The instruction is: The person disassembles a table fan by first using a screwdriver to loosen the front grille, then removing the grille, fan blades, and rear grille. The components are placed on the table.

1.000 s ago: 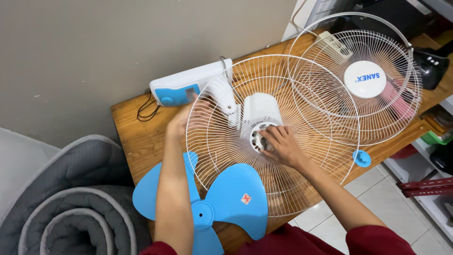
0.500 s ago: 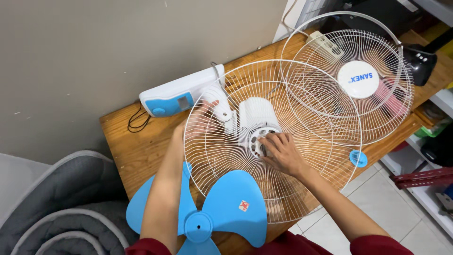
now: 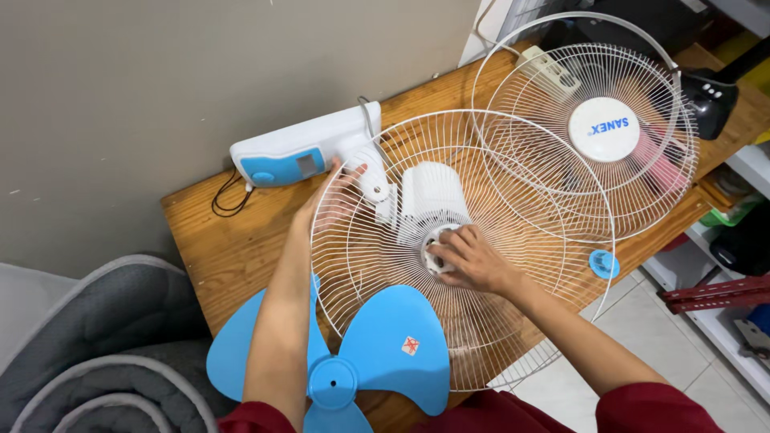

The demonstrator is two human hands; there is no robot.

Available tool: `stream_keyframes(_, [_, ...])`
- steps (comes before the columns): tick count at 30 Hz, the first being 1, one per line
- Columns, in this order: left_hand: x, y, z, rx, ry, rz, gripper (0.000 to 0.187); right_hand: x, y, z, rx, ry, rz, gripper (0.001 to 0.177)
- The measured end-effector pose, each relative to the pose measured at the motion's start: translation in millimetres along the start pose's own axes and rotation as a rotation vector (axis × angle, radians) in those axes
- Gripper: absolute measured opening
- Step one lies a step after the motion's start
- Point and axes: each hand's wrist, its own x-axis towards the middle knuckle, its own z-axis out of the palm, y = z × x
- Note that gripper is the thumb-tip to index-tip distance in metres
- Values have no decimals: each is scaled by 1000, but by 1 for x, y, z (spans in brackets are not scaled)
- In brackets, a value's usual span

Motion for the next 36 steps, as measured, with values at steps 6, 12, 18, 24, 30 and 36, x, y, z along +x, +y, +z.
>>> stream_keyframes(6, [3, 0, 3, -78, -21, 14, 110, 6, -2, -7, -13, 35, -140, 72])
stream_keyframes(12, [3, -8, -1, -142, -47, -2, 112, -18, 13, -43, -200, 406, 143, 82])
stream_keyframes(18, [0, -12, -2, -94, -30, -4, 107, -29, 27, -94, -389, 308, 425, 79])
stream_keyframes(24, [-3, -13, 6, -191, -61, 15, 99, -28, 18, -80, -365, 199, 433, 77])
stream_keyframes(30, [-23, 6, 16, 121, 193, -80, 86, -27, 18, -76, -299, 217, 433, 76])
stream_keyframes(36, [-52, 31, 24, 182, 455, 188, 68, -28, 8, -88, -169, 263, 449, 75])
